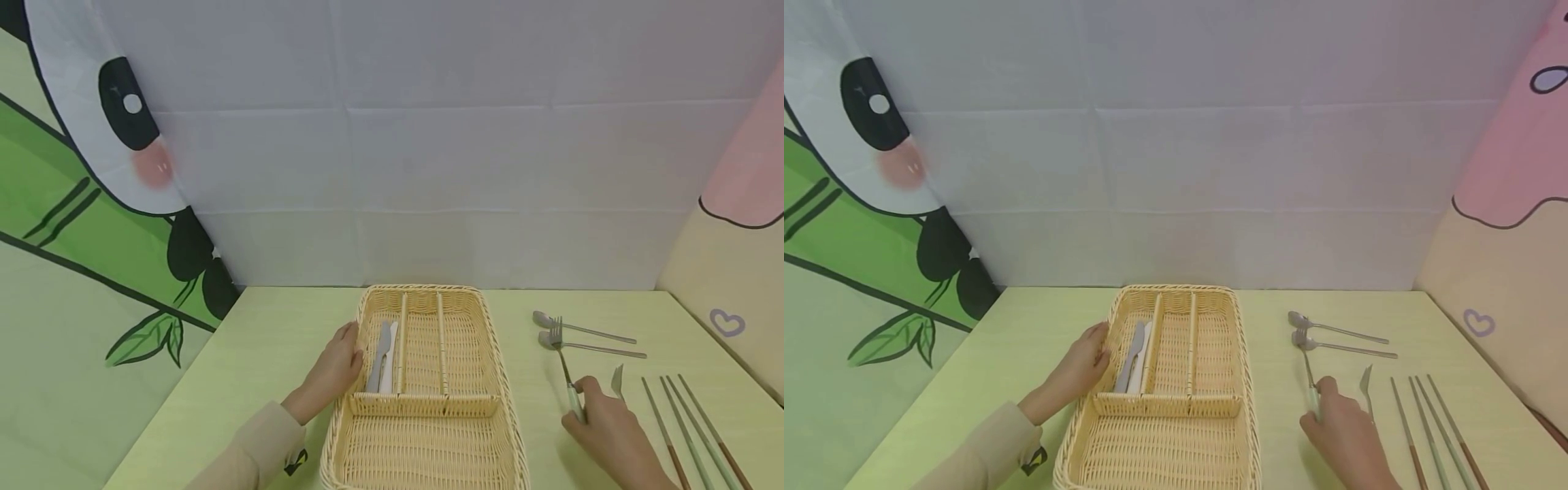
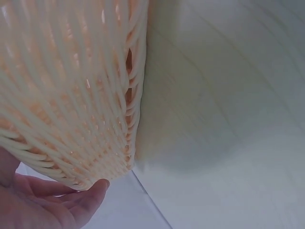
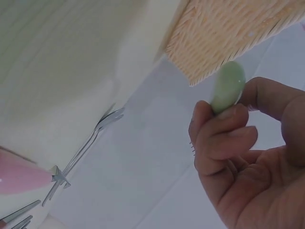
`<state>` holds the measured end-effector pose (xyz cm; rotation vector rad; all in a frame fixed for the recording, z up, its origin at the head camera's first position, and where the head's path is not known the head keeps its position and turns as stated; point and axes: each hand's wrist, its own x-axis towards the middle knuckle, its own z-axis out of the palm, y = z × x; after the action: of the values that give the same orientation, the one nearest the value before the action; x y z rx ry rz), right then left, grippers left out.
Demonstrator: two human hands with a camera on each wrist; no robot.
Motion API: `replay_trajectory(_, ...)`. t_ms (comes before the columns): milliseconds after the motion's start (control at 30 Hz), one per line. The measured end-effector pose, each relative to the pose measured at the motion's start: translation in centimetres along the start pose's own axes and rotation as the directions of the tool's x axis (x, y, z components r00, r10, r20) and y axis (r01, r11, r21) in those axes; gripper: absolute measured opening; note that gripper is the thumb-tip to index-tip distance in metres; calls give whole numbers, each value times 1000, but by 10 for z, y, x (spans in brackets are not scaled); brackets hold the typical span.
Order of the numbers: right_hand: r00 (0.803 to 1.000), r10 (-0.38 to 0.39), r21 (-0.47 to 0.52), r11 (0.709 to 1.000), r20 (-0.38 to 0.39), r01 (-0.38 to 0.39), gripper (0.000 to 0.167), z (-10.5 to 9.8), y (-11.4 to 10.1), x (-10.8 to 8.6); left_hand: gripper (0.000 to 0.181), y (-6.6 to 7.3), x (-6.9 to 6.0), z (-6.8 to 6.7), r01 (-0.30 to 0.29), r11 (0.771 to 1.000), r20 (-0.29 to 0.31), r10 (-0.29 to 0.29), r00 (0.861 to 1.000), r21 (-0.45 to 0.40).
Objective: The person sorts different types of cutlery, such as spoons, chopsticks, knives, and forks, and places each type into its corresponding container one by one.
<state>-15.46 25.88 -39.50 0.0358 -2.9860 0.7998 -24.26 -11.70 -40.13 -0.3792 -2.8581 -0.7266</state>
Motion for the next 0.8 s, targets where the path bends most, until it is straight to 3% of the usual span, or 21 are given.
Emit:
replay_trajectory(300,997,-54,-19,998,-61,53,38,2,-14,0,45,6,0,-5,23,1000,-7,-23,1000,6)
replay_trajectory(567,1000,1,0,1000,-21,-1,44,3,-30,1,37,17,-4,-10,-49,994,-135,62,989,100)
replay_trajectory(800,998,-55,32,998,-43,56,41,5,-43,2,34,36,-5,-16,-54,991,-77,64,995,119)
